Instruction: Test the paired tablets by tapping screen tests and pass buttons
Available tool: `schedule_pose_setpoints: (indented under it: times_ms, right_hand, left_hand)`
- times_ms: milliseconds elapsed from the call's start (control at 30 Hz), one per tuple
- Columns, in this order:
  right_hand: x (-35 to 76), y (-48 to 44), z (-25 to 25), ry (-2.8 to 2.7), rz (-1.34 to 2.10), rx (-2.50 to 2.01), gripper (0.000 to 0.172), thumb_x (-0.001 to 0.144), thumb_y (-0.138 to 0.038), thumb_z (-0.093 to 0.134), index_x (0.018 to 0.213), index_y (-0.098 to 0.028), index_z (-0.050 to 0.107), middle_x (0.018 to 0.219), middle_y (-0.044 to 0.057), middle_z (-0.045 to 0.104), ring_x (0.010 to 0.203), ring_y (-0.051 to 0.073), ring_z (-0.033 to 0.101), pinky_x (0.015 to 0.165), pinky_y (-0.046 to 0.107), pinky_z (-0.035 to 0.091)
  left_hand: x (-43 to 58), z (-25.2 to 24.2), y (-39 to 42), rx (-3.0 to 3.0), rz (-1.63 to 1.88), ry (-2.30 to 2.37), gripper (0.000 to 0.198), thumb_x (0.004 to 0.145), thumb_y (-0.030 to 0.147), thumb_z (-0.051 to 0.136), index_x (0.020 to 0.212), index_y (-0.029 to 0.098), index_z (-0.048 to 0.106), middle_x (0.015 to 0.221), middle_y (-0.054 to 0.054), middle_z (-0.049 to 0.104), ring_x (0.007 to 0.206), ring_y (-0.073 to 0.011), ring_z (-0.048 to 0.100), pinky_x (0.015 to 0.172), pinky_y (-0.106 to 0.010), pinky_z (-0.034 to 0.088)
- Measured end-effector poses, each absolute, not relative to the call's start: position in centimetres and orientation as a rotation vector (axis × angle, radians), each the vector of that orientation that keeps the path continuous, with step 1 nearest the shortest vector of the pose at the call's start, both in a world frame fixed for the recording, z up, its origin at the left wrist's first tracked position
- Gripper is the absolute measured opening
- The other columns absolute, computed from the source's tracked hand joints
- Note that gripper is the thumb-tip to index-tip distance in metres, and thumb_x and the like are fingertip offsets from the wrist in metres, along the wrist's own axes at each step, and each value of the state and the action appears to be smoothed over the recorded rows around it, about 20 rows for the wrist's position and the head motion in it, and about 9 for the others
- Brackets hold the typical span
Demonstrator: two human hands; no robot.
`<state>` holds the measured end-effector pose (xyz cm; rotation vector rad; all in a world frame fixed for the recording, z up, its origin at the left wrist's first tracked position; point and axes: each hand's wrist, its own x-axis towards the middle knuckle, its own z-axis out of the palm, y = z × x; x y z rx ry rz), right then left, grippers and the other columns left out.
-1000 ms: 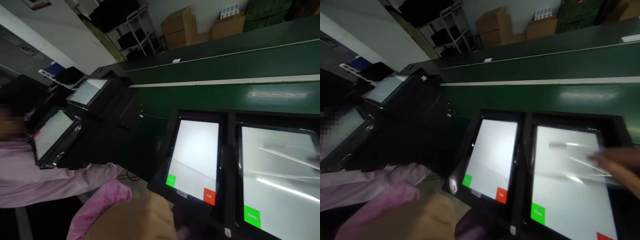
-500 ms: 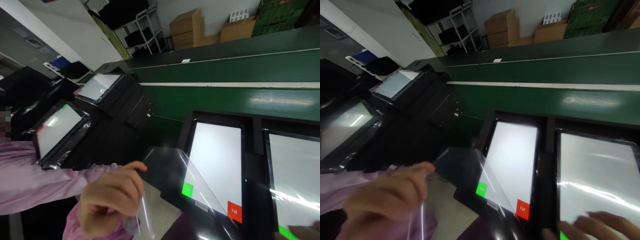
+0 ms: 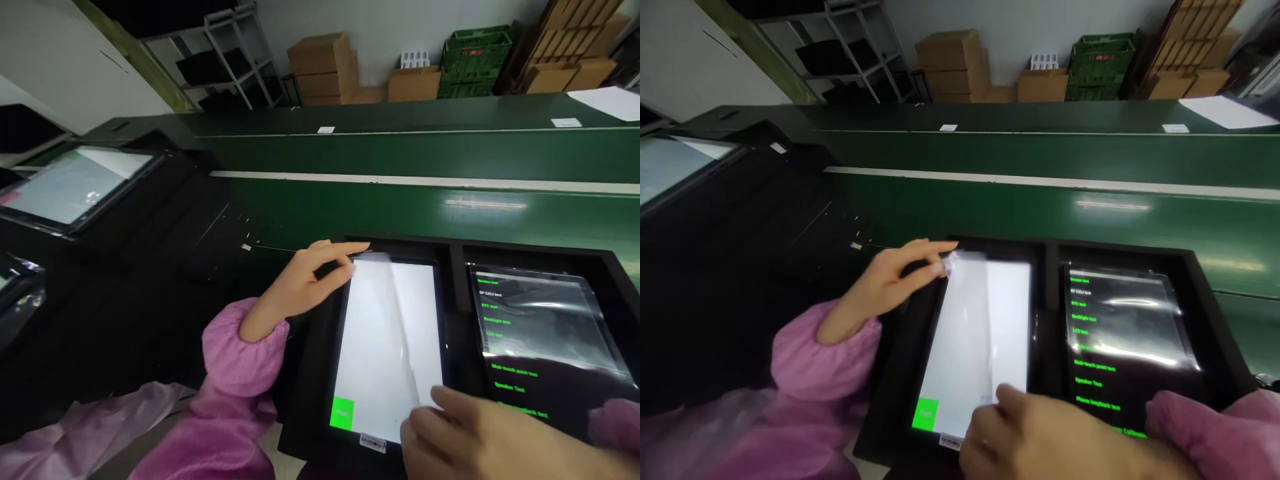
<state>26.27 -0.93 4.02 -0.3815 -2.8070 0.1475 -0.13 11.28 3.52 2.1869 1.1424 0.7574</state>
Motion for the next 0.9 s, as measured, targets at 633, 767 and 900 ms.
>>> schedule_pose_setpoints:
  times_ms: [633, 767, 900]
  right_hand:
    - [28.1, 13.2, 8.3, -1.585, 0.601, -1.585, 0.011, 0.088, -0.018, 0.082, 0.081, -0.015, 0.074, 0.069, -0.007, 0.069, 0.043, -0.001, 0.046, 0.046, 0.024, 0.039]
    - [27.7, 12.2, 8.9, -1.527, 0.597, -1.680, 0.008, 0.093, -0.023, 0.081, 0.086, -0.020, 0.077, 0.079, -0.005, 0.073, 0.050, 0.000, 0.052, 0.057, 0.031, 0.049]
    - [29.4, 11.2, 7.9, -1.665, 0.592, -1.633, 0.018, 0.098, -0.040, 0.076, 0.110, -0.027, 0.082, 0.075, -0.002, 0.069, 0.057, 0.006, 0.057, 0.059, 0.034, 0.050]
  left_hand:
    - [0.5, -1.9, 14.9, 2.267, 0.759, 1.302, 0.029, 0.106, 0.029, 0.053, 0.106, 0.026, 0.082, 0.121, -0.005, 0.071, 0.146, -0.0272, 0.049, 0.126, -0.048, 0.034]
    - [0.5, -2.2, 14.1, 2.291, 1.014, 1.310, 0.029, 0.108, 0.030, 0.051, 0.107, 0.024, 0.079, 0.114, -0.005, 0.075, 0.129, -0.0240, 0.063, 0.120, -0.045, 0.043]
    - [0.1, -1.6, 10.9, 2.229, 1.227, 1.367, 0.027, 0.110, 0.033, 0.050, 0.111, 0.023, 0.075, 0.109, -0.004, 0.077, 0.105, -0.0195, 0.071, 0.099, -0.036, 0.056]
